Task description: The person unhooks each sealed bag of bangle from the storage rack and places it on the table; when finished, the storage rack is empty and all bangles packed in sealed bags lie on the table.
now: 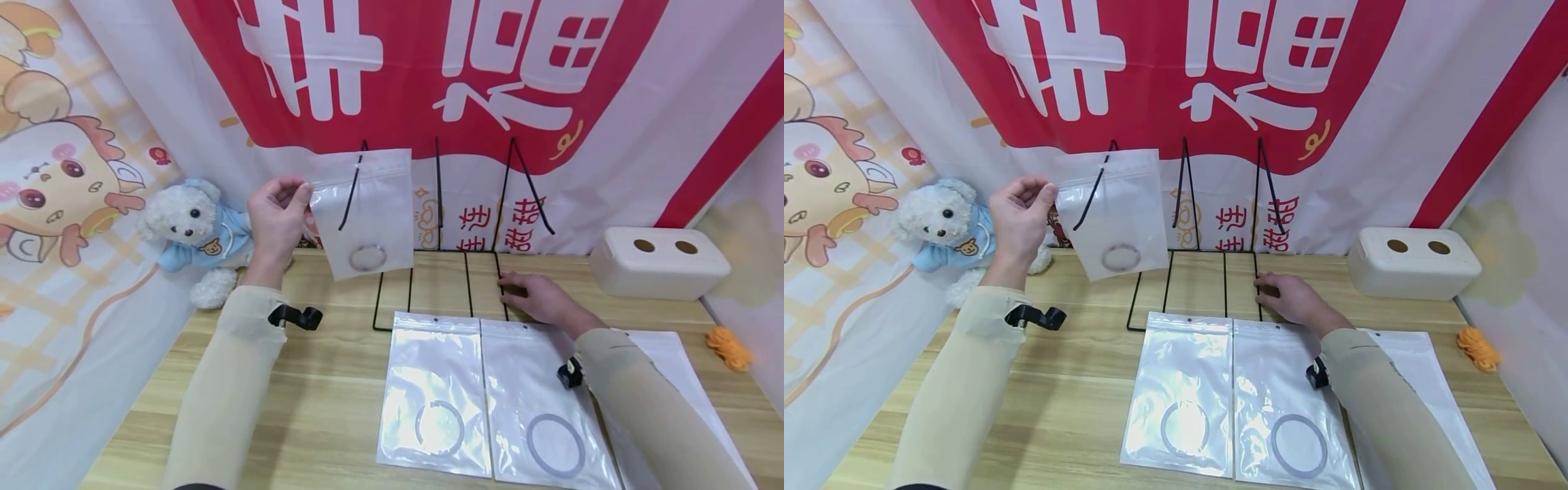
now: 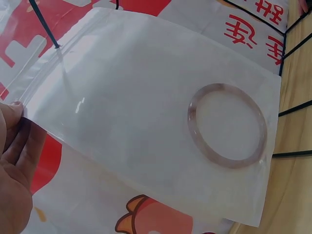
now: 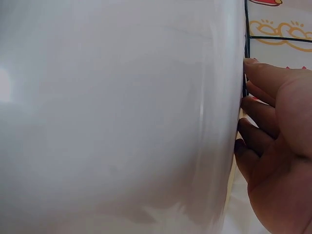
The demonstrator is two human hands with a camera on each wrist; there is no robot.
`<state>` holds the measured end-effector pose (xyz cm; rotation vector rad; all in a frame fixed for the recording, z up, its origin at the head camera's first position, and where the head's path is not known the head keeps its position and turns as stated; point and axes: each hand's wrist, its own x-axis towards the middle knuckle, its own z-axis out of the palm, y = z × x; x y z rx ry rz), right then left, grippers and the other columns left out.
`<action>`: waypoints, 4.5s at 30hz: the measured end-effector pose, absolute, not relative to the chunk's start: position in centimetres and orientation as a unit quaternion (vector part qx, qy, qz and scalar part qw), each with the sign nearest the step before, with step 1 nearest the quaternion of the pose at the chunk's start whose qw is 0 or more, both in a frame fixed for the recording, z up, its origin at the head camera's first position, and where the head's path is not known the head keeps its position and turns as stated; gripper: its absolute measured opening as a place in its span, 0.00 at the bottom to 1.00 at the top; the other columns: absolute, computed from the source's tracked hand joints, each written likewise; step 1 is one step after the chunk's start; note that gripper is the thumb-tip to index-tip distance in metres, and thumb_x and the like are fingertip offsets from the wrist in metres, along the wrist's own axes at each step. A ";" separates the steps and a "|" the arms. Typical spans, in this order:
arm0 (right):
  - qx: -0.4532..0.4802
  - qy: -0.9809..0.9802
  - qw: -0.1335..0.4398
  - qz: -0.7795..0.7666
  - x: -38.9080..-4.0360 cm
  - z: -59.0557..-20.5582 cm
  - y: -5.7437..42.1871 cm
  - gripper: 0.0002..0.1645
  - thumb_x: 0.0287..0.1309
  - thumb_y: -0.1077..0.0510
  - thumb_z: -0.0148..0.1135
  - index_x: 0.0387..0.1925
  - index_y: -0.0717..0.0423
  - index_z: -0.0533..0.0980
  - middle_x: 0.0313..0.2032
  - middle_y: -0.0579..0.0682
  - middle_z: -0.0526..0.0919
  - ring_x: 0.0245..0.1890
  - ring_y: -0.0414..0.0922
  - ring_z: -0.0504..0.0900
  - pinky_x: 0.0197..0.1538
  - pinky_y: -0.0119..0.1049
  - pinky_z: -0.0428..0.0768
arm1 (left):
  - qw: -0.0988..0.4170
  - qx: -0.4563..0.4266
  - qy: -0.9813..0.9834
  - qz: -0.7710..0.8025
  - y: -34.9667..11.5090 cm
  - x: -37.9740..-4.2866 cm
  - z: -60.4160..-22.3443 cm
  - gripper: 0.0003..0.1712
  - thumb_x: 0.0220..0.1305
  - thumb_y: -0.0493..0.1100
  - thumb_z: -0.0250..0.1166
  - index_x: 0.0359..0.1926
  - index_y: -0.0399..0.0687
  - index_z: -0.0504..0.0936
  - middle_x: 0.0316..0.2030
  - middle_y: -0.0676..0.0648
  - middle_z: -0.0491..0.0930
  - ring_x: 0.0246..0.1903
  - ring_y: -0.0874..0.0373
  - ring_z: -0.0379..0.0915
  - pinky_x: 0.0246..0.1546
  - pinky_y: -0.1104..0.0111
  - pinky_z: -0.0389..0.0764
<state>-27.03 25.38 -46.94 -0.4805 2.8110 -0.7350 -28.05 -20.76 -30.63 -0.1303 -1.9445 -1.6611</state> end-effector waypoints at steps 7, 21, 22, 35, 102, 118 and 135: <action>-0.165 0.949 0.099 -0.249 -26.9 -46.8 25.3 0.28 0.78 0.51 0.63 0.73 0.56 0.76 0.79 0.66 0.67 0.80 0.70 0.62 0.80 0.70 0.59 | 0.310 -0.079 -0.711 -0.626 -21.0 -27.4 -31.0 0.06 0.71 0.35 0.73 0.42 0.34 0.87 0.33 0.57 0.88 0.32 0.67 0.85 0.37 0.76 0.87; -0.159 0.953 0.096 -0.238 -27.1 -47.1 25.3 0.28 0.79 0.51 0.62 0.73 0.55 0.77 0.79 0.65 0.69 0.79 0.70 0.64 0.80 0.69 0.61 | 0.336 -0.118 -0.720 -0.596 -21.6 -25.4 -31.3 0.09 0.71 0.33 0.71 0.44 0.25 0.86 0.32 0.64 0.85 0.30 0.70 0.81 0.36 0.79 0.83; -0.156 0.954 0.099 -0.238 -27.2 -47.1 25.3 0.28 0.79 0.50 0.62 0.73 0.55 0.76 0.79 0.65 0.68 0.80 0.70 0.64 0.80 0.69 0.61 | 0.335 -0.119 -0.721 -0.595 -21.6 -25.2 -31.3 0.07 0.71 0.32 0.71 0.43 0.27 0.86 0.32 0.64 0.86 0.30 0.70 0.81 0.36 0.79 0.83; -0.143 0.954 0.113 -0.237 -27.1 -46.9 25.2 0.28 0.79 0.50 0.61 0.74 0.54 0.76 0.80 0.64 0.67 0.81 0.69 0.62 0.81 0.69 0.59 | 0.321 -0.117 -0.719 -0.605 -21.8 -23.2 -31.7 0.08 0.72 0.33 0.70 0.38 0.51 0.86 0.30 0.63 0.86 0.25 0.69 0.80 0.27 0.77 0.83; -0.137 0.952 0.119 -0.249 -27.0 -46.6 25.3 0.29 0.79 0.50 0.61 0.75 0.53 0.75 0.81 0.64 0.65 0.82 0.69 0.60 0.82 0.69 0.56 | 0.121 0.013 -0.808 -0.577 -27.0 -15.4 -36.4 0.03 0.76 0.37 0.68 0.46 0.43 0.84 0.35 0.61 0.86 0.28 0.68 0.80 0.28 0.75 0.85; -0.143 0.948 0.121 -0.259 -27.2 -47.0 25.2 0.29 0.79 0.50 0.61 0.75 0.53 0.74 0.82 0.63 0.63 0.83 0.67 0.59 0.82 0.67 0.56 | 0.003 0.060 -0.827 -0.559 -27.8 -20.1 -41.8 0.18 0.81 0.41 0.63 0.61 0.30 0.77 0.43 0.55 0.84 0.31 0.69 0.81 0.32 0.71 0.88; -0.150 0.947 0.119 -0.259 -27.2 -46.9 25.6 0.30 0.79 0.49 0.61 0.76 0.54 0.74 0.82 0.64 0.62 0.82 0.67 0.59 0.82 0.68 0.56 | -0.046 0.070 -0.862 -0.500 -27.4 -21.1 -46.1 0.14 0.81 0.37 0.59 0.58 0.30 0.78 0.48 0.38 0.82 0.36 0.60 0.77 0.30 0.68 0.87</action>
